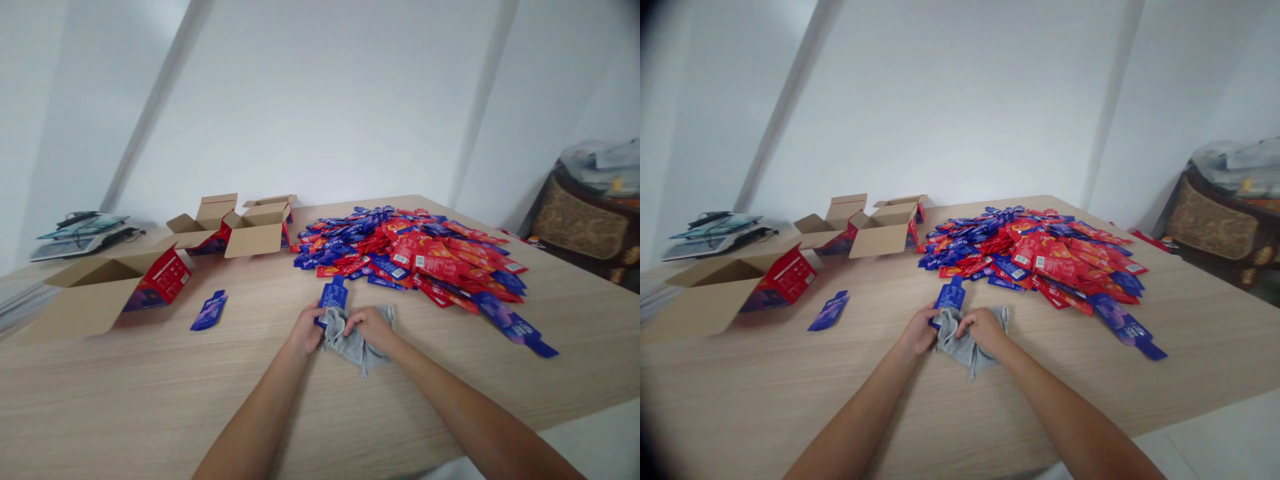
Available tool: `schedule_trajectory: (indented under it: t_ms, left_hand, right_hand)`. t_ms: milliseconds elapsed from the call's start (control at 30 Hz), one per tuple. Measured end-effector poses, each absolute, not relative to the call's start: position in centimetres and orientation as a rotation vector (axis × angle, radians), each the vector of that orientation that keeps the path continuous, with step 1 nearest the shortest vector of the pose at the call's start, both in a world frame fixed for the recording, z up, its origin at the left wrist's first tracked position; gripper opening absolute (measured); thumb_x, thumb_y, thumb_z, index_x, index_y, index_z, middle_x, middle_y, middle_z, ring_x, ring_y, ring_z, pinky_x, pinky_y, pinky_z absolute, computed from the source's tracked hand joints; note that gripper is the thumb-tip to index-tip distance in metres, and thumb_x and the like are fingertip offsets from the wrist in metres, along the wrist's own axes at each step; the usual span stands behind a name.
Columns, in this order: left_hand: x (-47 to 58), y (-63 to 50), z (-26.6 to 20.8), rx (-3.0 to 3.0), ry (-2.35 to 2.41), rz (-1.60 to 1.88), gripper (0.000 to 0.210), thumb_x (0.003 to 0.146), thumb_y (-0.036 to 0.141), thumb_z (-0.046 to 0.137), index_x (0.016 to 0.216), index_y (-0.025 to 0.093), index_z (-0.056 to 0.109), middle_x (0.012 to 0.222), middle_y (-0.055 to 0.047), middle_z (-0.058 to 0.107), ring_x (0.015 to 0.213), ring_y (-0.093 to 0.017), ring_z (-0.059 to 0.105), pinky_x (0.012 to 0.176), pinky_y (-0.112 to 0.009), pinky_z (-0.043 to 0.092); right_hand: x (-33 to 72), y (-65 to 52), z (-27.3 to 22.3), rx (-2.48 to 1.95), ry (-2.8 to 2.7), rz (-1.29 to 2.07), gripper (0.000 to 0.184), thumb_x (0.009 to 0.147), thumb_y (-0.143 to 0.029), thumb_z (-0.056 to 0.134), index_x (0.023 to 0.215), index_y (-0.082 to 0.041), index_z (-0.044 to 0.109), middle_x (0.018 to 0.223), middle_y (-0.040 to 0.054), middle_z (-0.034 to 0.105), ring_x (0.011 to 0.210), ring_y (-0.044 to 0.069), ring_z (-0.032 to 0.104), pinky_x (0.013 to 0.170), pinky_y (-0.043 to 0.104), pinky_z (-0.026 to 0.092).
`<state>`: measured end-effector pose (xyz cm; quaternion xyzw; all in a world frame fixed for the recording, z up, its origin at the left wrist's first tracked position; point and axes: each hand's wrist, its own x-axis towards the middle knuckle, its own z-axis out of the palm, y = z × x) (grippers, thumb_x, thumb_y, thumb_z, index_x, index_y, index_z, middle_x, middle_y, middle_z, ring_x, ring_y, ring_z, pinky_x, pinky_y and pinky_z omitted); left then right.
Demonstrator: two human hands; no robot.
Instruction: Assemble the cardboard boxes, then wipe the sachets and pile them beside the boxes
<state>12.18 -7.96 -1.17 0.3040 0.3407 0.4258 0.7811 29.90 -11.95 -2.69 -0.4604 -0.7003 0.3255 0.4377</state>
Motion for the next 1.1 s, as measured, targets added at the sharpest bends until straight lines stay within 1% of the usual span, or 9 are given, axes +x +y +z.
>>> schedule_trajectory:
  t_ms: [100,167,300,400,500,600,767,933,1100]
  left_hand:
    - [12.3,-8.0,-1.4,0.698,0.683,0.964,0.035,0.070,0.002,0.055,0.103,0.011,0.059,0.089,-0.009,0.069,0.073,-0.017,0.065,0.072,-0.029,0.051]
    - [12.6,-8.2,-1.6,0.702,0.657,0.929,0.035,0.071,0.004,0.055,0.105,0.012,0.058,0.092,-0.009,0.068,0.076,-0.019,0.065,0.074,-0.034,0.052]
    - [13.1,-8.5,-1.9,0.653,0.645,0.965,0.015,0.074,0.009,0.055,0.086,0.012,0.062,0.079,-0.005,0.067,0.068,-0.014,0.063,0.072,-0.030,0.053]
    - [13.1,-8.7,-1.7,0.679,0.651,0.956,0.021,0.067,0.003,0.057,0.085,0.012,0.061,0.080,-0.004,0.067,0.069,-0.013,0.063,0.075,-0.028,0.052]
    - [12.9,-9.0,-1.1,0.757,0.613,0.808,0.040,0.059,0.000,0.061,0.099,0.010,0.061,0.091,-0.010,0.068,0.079,-0.019,0.065,0.079,-0.035,0.051]
    - [12.6,-9.0,-0.4,0.817,0.613,0.768,0.047,0.060,0.004,0.063,0.106,0.008,0.059,0.099,-0.013,0.066,0.082,-0.021,0.064,0.079,-0.035,0.049]
    - [11.8,-8.1,0.0,1.162,0.891,1.054,0.047,0.061,0.008,0.062,0.107,0.016,0.059,0.094,-0.006,0.067,0.080,-0.019,0.062,0.081,-0.034,0.047]
    - [12.1,-8.7,-0.1,1.764,0.966,1.120,0.038,0.064,0.011,0.062,0.100,0.023,0.067,0.114,-0.006,0.062,0.114,-0.023,0.049,0.104,-0.035,0.028]
    - [12.0,-9.2,-0.4,1.879,1.246,1.096,0.043,0.065,0.031,0.069,0.106,0.019,0.063,0.115,-0.013,0.058,0.116,-0.030,0.043,0.104,-0.039,0.024]
  right_hand:
    - [31.5,-11.7,-2.2,-1.275,-1.433,0.544,0.043,0.063,-0.004,0.033,0.077,-0.018,0.072,0.086,0.0052,0.072,0.086,0.022,0.064,0.084,0.038,0.047]
    - [31.3,-11.9,-1.9,-1.231,-1.439,0.472,0.047,0.070,-0.006,0.032,0.095,-0.022,0.069,0.107,0.0040,0.067,0.106,0.022,0.057,0.096,0.040,0.041]
    - [28.3,-12.5,-2.1,-1.072,-2.012,0.456,0.054,0.079,-0.008,0.036,0.128,-0.026,0.050,0.135,0.0030,0.049,0.126,0.018,0.041,0.104,0.040,0.032]
    - [27.5,-12.2,-2.6,-1.242,-2.227,0.380,0.064,0.076,-0.004,0.038,0.137,-0.023,0.038,0.144,0.0053,0.037,0.133,0.018,0.030,0.105,0.042,0.028]
    - [29.5,-11.1,-3.0,-1.460,-2.176,0.320,0.067,0.071,0.000,0.040,0.135,-0.021,0.041,0.143,0.0073,0.038,0.132,0.020,0.033,0.105,0.042,0.027]
    - [32.0,-10.0,-3.3,-1.536,-2.065,0.276,0.065,0.067,0.003,0.038,0.127,-0.020,0.052,0.136,0.0074,0.048,0.128,0.020,0.039,0.105,0.041,0.027]
    - [34.3,-8.7,-4.2,-1.441,-1.664,0.374,0.056,0.065,-0.002,0.036,0.110,-0.021,0.066,0.114,0.0040,0.065,0.112,0.020,0.053,0.101,0.041,0.035]
    - [35.1,-8.0,-4.8,-1.260,-1.150,0.504,0.048,0.073,-0.018,0.038,0.114,-0.020,0.063,0.114,0.0029,0.065,0.114,0.022,0.054,0.103,0.046,0.034]
    - [34.4,-8.4,-4.4,-1.165,-1.113,0.525,0.042,0.078,-0.026,0.043,0.116,-0.019,0.061,0.121,0.0043,0.061,0.118,0.022,0.051,0.105,0.045,0.031]
